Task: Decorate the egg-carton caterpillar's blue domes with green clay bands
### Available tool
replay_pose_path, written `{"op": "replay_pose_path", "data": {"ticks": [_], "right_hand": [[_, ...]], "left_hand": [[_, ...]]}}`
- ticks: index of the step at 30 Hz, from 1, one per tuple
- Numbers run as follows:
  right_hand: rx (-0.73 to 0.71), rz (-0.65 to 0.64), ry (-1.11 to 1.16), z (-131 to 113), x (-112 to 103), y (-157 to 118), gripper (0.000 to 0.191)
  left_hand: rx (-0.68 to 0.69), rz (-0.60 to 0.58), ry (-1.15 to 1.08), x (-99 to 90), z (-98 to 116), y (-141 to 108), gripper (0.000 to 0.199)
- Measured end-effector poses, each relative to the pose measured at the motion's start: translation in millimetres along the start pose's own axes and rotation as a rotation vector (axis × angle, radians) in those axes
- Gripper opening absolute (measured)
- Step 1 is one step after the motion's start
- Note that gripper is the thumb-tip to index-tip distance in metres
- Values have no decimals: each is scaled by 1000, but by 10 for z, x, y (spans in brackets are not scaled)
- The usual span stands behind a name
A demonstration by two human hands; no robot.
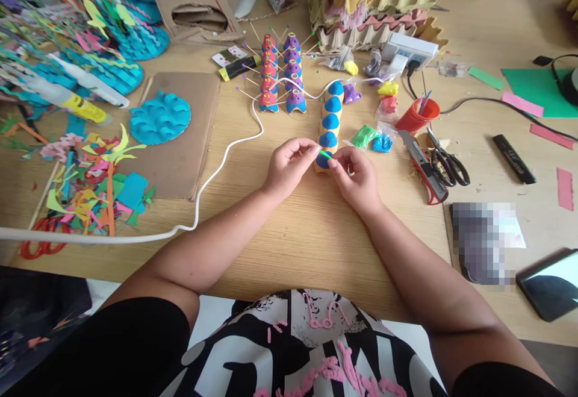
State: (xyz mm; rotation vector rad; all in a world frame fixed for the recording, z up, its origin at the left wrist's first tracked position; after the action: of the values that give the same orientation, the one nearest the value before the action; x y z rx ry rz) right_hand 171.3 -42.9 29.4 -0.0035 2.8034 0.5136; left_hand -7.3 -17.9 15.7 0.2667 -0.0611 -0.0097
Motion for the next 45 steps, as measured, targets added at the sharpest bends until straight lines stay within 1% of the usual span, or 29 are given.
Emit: {"op": "replay_pose_path", "data": {"ticks": [3,5,9,12,17,19,22,24,27,30,34,38,41,45], "right_hand": [[51,60,87,24,-19,15,49],[85,96,154,55,-30,24,52],[120,111,241,107,-36,39,55],[140,109,257,133,-39,43,56],[190,127,327,149,-57,44,52],[210,119,336,145,-61,43,52],[232,111,318,136,-67,33,53],[226,106,306,130,-71,21,51],[184,92,249,122,-80,-2,43],[165,54,144,114,-81,-23,31],[154,3,51,85,-73,-26,20],[154,19,11,78,-81,-14,13],[163,28,1,100,-86,-10,12],[165,24,-6,121,-83,-11,14]], "left_hand": [[-10,-61,-12,17,-1,-13,41],[-14,-87,-25,27,-8,-14,41],[-16,-115,-34,38,-19,-11,43],[-13,-129,-29,33,-4,-12,39],[89,-151,38,23,59,-5,30],[97,-153,59,27,55,-3,26],[42,-130,48,33,19,1,24],[28,-112,59,35,10,2,19],[62,-115,123,37,36,-1,9],[118,-148,190,37,68,-7,3],[163,-188,267,34,60,-18,12],[188,-166,344,28,32,-24,11],[197,-155,379,29,22,-24,11],[175,-158,395,33,12,-24,11]]}}
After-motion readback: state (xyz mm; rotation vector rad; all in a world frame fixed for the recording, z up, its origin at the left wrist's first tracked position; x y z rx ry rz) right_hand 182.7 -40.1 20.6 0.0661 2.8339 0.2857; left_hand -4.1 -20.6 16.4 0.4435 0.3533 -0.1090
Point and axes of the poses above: each hand's wrist, its own y-axis towards the middle knuckle, its own x-axis out of the palm, z = x × y, the point moved 3 cm from there along y, towards the middle knuckle, and after that the axes turned 1 degree about z, right-handed, at the moved point
